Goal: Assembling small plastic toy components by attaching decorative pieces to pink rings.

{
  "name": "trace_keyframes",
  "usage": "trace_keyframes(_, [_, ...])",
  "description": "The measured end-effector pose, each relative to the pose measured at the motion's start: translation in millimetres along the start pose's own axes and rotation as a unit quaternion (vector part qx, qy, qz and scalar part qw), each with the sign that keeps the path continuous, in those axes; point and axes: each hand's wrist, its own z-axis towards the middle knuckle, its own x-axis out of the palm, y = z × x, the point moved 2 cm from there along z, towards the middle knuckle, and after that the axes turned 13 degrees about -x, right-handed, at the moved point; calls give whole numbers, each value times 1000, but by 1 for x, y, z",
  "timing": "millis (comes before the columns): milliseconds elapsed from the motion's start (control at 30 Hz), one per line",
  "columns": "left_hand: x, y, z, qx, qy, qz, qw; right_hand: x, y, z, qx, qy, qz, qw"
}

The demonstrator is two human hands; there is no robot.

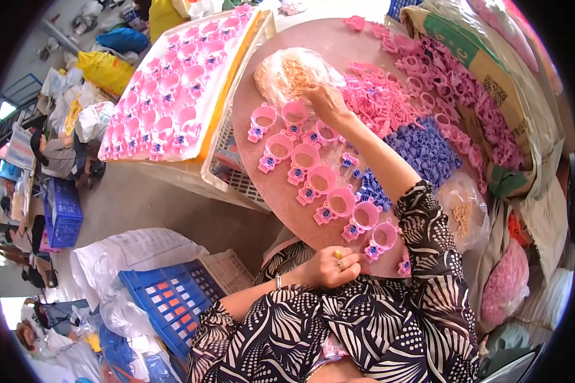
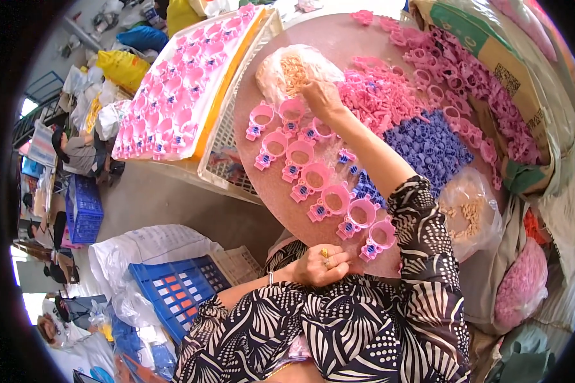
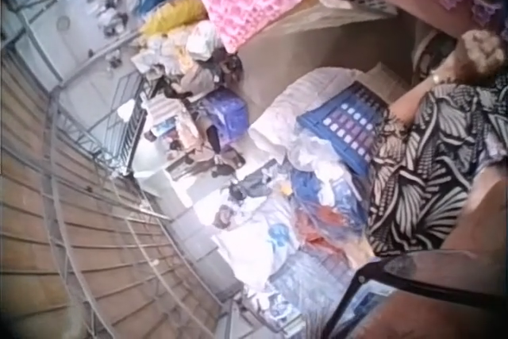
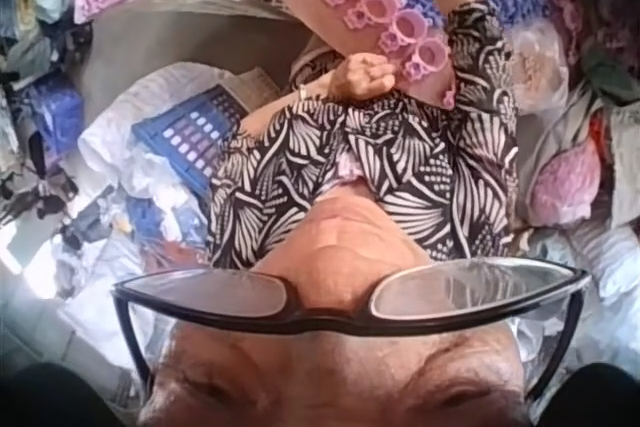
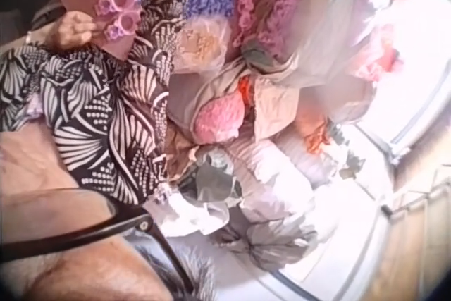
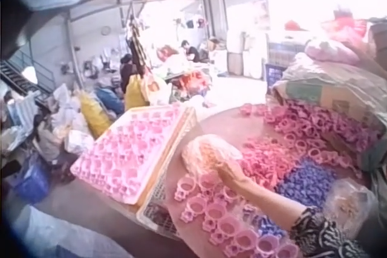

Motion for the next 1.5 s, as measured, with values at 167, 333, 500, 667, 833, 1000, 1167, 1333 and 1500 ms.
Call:
trace_keyframes(167, [-5, 3, -4, -24, 15, 21, 999, 9, 27, 11, -40, 26, -145, 988])
trace_keyframes(333, [-1, -1, -5, -26, 13, 18, 999, 1, 28, 6, 8, 17, -82, 996])
trace_keyframes(500, [10, 1, -4, -1, 34, -1, 999, 21, -36, -15, 19, -138, 151, 979])
trace_keyframes(667, [8, 3, -4, -20, -28, 1, 999, 22, -38, -60, 142, -75, 303, 939])
trace_keyframes(833, [21, -2, -5, -18, 17, -33, 999, -24, -56, -108, 203, -81, 437, 873])
trace_keyframes(1000, [25, -7, -11, -27, 1, -14, 1000, -67, -30, -121, 236, -74, 578, 778])
trace_keyframes(1167, [40, -9, 2, -52, 38, -25, 998, -123, 15, -127, 260, -100, 695, 663])
trace_keyframes(1333, [66, -34, 22, -177, 182, -35, 966, -224, 85, -234, 225, -183, 522, 802])
trace_keyframes(1500, [117, -47, 24, -194, 243, 70, 948, -218, 130, -345, 373, -335, 467, 729])
